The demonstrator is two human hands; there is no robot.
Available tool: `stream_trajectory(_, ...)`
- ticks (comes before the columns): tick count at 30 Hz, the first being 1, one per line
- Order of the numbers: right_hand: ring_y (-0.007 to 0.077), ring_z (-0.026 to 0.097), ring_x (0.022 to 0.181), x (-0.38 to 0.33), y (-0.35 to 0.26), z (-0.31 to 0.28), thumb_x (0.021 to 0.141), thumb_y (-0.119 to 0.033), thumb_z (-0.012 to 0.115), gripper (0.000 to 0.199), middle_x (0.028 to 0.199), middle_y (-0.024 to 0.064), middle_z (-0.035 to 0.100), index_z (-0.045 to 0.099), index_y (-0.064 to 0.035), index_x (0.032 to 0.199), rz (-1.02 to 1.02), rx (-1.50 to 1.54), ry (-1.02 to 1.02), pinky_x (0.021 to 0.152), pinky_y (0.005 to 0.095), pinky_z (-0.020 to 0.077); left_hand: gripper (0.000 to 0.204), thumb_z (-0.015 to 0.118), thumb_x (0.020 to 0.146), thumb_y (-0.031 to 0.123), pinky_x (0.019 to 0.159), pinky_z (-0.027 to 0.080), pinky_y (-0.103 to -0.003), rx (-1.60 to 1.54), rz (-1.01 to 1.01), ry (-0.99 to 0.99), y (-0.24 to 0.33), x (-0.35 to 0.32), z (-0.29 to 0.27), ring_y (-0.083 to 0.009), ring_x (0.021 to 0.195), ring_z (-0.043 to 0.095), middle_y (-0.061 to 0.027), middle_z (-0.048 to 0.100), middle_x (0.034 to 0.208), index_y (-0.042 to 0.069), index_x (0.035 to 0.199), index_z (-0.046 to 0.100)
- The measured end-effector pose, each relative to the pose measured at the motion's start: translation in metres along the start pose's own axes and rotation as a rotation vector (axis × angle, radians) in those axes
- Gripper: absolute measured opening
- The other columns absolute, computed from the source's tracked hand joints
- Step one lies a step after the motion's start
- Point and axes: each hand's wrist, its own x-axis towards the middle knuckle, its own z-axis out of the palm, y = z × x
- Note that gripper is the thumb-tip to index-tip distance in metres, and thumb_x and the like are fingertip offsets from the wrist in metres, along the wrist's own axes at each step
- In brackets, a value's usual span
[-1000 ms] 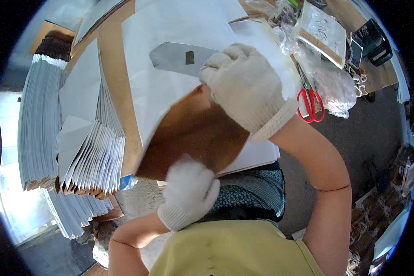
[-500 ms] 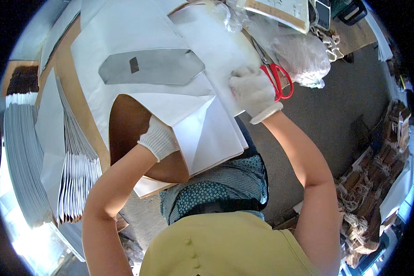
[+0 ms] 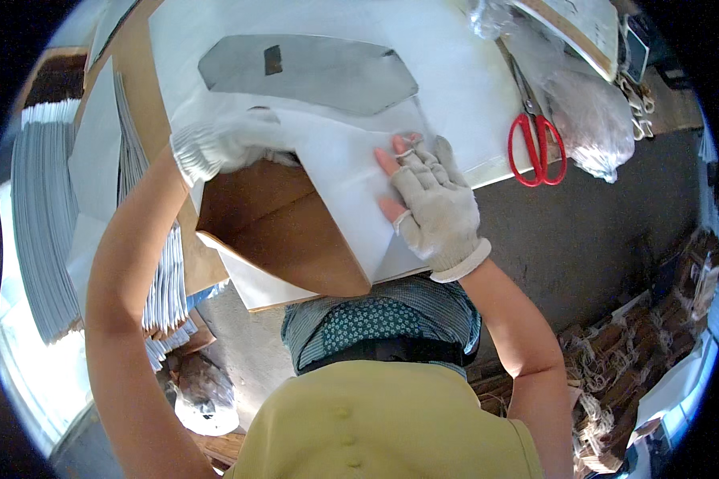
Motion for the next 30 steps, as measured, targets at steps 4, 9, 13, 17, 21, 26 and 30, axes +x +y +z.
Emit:
stream_trajectory(4, 0.0339, 0.045, 0.151, -0.004, -0.006, 0.011, 0.094, -0.040, 0.066, 0.067, 0.161, 0.0155, 0.049, 0.055, -0.0135, 0.154, 0.016, -0.144, -0.019, 0.129, 0.0534, 0.0264, 0.032, 0.070, 0.097, 0.034, 0.067, 0.053, -0.029, 0.069, -0.134, 0.185, 0.015, 0.009, 0.021, -0.0167, 0.074, 0.066, -0.0070, 0.070, 0.083, 0.004, 0.107, 0.077)
stream_trajectory(9, 0.0333, 0.033, 0.157, -0.007, -0.007, 0.017, 0.091, -0.040, 0.068, 0.072, 0.169, 0.0127, 0.038, 0.052, -0.0148, 0.157, 0.006, -0.215, -0.072, 0.130, 0.0548, 0.0229, 0.034, 0.063, 0.098, 0.037, 0.069, 0.050, -0.036, 0.558, -0.018, 0.353, -0.011, 0.023, 0.031, -0.0235, 0.071, 0.061, -0.0122, 0.067, 0.076, 0.005, 0.100, 0.075)
stream_trajectory(13, 0.0338, 0.031, 0.158, -0.009, -0.011, 0.020, 0.088, -0.039, 0.070, 0.073, 0.170, 0.0112, 0.036, 0.054, -0.0160, 0.155, -0.006, -0.298, -0.099, 0.131, 0.0547, 0.0209, 0.038, 0.059, 0.096, 0.040, 0.082, 0.053, -0.044, 0.743, -0.011, 0.459, -0.015, 0.029, 0.039, -0.0372, 0.085, 0.067, -0.0201, 0.071, 0.090, 0.007, 0.105, 0.074)
stream_trajectory(17, 0.0335, 0.030, 0.159, -0.045, -0.039, 0.028, 0.087, -0.039, 0.072, 0.074, 0.169, 0.0113, 0.039, 0.054, -0.0171, 0.155, -0.253, -0.116, -0.248, 0.132, 0.0531, 0.0193, 0.039, 0.058, 0.096, 0.041, 0.090, 0.054, -0.046, 0.803, 0.030, 0.497, -0.018, 0.033, 0.043, -0.0396, 0.099, 0.071, -0.0209, 0.074, 0.100, 0.009, 0.107, 0.075)
stream_trajectory(21, 0.0353, 0.030, 0.158, 0.005, -0.021, 0.015, 0.090, -0.039, 0.071, 0.072, 0.167, 0.0135, 0.041, 0.053, -0.0115, 0.154, -0.318, -0.054, -0.273, 0.132, 0.0512, 0.0198, 0.035, 0.058, 0.097, 0.036, 0.091, 0.055, -0.044, 0.799, -0.029, 0.547, -0.009, 0.018, 0.051, -0.0388, 0.102, 0.071, -0.0196, 0.074, 0.109, 0.008, 0.110, 0.074)
stream_trajectory(26, 0.0388, 0.037, 0.154, 0.035, -0.017, 0.028, 0.090, -0.046, 0.072, 0.079, 0.163, 0.0230, 0.044, 0.053, 0.0015, 0.150, -0.140, -0.141, -0.114, 0.129, 0.0520, 0.0245, 0.034, 0.062, 0.102, 0.031, 0.097, 0.056, -0.039, 0.543, 0.229, 0.826, 0.024, -0.073, 0.054, -0.0303, 0.112, 0.072, -0.0145, 0.076, 0.119, 0.006, 0.122, 0.073)
stream_trajectory(30, 0.0389, 0.036, 0.154, 0.062, -0.021, 0.025, 0.091, -0.047, 0.070, 0.082, 0.163, 0.0239, 0.042, 0.049, 0.0038, 0.152, -0.261, -0.156, -0.185, 0.129, 0.0510, 0.0247, 0.041, 0.061, 0.107, 0.029, 0.099, 0.057, -0.032, -0.083, 0.302, 1.074, -0.060, -0.113, 0.080, -0.0177, 0.106, 0.072, -0.0074, 0.074, 0.124, 0.006, 0.140, 0.064)
